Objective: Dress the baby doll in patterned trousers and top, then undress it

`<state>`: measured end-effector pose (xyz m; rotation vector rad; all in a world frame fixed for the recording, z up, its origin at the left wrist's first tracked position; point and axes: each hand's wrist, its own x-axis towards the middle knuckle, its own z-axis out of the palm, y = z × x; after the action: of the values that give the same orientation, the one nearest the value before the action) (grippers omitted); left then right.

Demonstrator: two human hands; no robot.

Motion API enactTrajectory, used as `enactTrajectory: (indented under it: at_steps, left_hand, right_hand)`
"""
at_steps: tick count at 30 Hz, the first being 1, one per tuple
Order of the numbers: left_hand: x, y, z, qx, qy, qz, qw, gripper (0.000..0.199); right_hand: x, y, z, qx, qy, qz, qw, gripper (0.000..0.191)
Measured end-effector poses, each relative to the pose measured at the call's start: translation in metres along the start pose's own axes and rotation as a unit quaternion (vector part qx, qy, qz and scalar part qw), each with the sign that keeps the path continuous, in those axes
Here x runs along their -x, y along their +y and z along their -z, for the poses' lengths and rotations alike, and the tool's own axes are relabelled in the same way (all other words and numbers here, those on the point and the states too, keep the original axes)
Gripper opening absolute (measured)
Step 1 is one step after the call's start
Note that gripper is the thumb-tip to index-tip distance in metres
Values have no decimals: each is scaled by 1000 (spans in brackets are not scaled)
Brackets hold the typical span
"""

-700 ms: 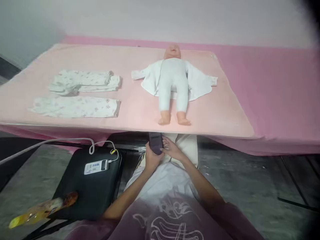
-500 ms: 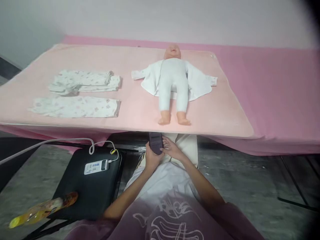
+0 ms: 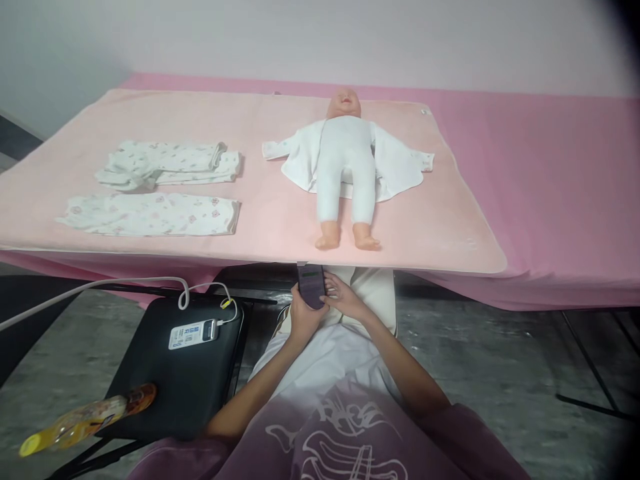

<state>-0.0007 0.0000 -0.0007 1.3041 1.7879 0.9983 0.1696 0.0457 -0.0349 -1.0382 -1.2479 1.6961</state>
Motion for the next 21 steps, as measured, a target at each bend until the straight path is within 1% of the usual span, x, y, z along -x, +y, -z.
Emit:
enactTrajectory:
  at_steps: [14, 17, 21]
  left_hand:
    - [1, 0, 0, -10, 0, 5, 1000, 91]
    - [0, -2, -1, -9, 2, -7, 1000, 90]
    - [-3, -9, 1, 5, -10, -15, 1000, 96]
  right_hand:
    - [0, 3, 1, 11, -3, 3, 1000, 90]
    - [1, 2, 0, 12, 1, 2, 1000, 91]
    - [1, -2, -1, 16, 2, 3, 1000, 85]
